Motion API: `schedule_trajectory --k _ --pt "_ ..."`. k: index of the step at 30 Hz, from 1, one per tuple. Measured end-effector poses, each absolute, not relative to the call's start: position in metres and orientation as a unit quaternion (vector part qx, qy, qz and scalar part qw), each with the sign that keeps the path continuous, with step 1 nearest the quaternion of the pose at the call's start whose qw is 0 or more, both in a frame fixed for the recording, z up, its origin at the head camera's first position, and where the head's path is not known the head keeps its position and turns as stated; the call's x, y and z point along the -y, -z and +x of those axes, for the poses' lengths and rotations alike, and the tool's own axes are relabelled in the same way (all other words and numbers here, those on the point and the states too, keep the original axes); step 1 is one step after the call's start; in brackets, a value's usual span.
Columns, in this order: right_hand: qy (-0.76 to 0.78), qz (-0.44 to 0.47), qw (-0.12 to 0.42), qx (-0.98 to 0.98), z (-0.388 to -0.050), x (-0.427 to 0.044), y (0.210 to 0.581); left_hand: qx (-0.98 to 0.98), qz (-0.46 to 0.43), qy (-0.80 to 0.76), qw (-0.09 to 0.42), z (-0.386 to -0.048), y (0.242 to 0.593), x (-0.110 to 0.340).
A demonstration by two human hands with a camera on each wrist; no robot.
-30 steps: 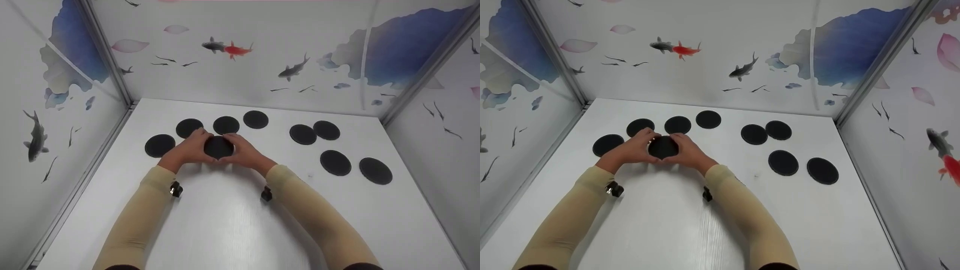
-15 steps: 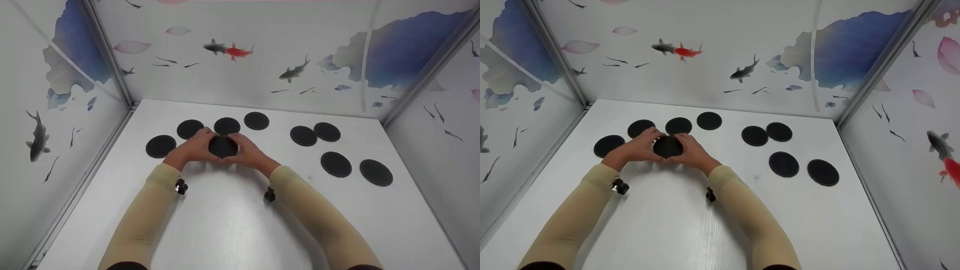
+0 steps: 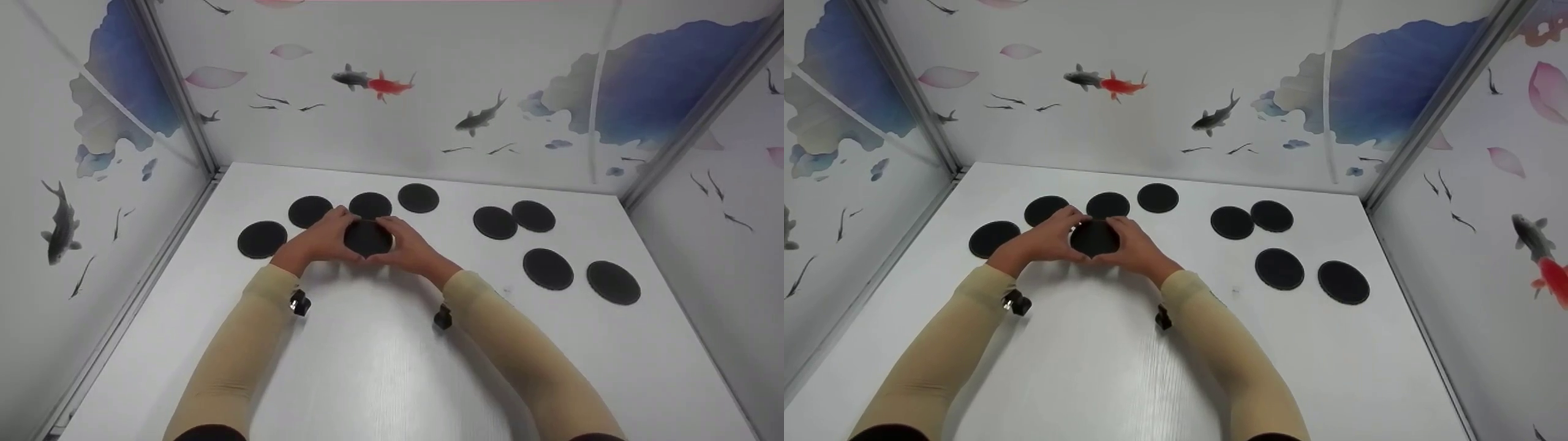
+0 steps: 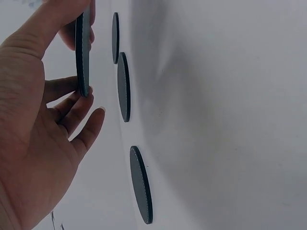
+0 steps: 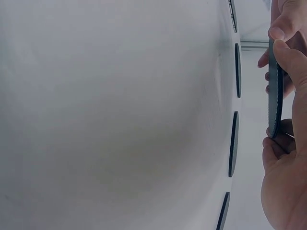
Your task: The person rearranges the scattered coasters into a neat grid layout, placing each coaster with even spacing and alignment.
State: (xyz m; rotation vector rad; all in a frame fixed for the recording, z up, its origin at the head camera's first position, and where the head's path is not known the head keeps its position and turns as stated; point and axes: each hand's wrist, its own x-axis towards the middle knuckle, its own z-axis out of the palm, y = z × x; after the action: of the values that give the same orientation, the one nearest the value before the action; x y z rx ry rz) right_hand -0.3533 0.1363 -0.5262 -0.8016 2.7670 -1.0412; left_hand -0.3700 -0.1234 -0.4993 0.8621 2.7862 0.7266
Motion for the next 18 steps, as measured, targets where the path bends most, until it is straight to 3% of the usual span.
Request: schedule_trajectory --k 18 --pt "0.329 -0.27 0.046 -0.904 -0.35 -0.135 0.531 -0.927 0.28 -0.238 0.077 -0.366 0.509 0.118"
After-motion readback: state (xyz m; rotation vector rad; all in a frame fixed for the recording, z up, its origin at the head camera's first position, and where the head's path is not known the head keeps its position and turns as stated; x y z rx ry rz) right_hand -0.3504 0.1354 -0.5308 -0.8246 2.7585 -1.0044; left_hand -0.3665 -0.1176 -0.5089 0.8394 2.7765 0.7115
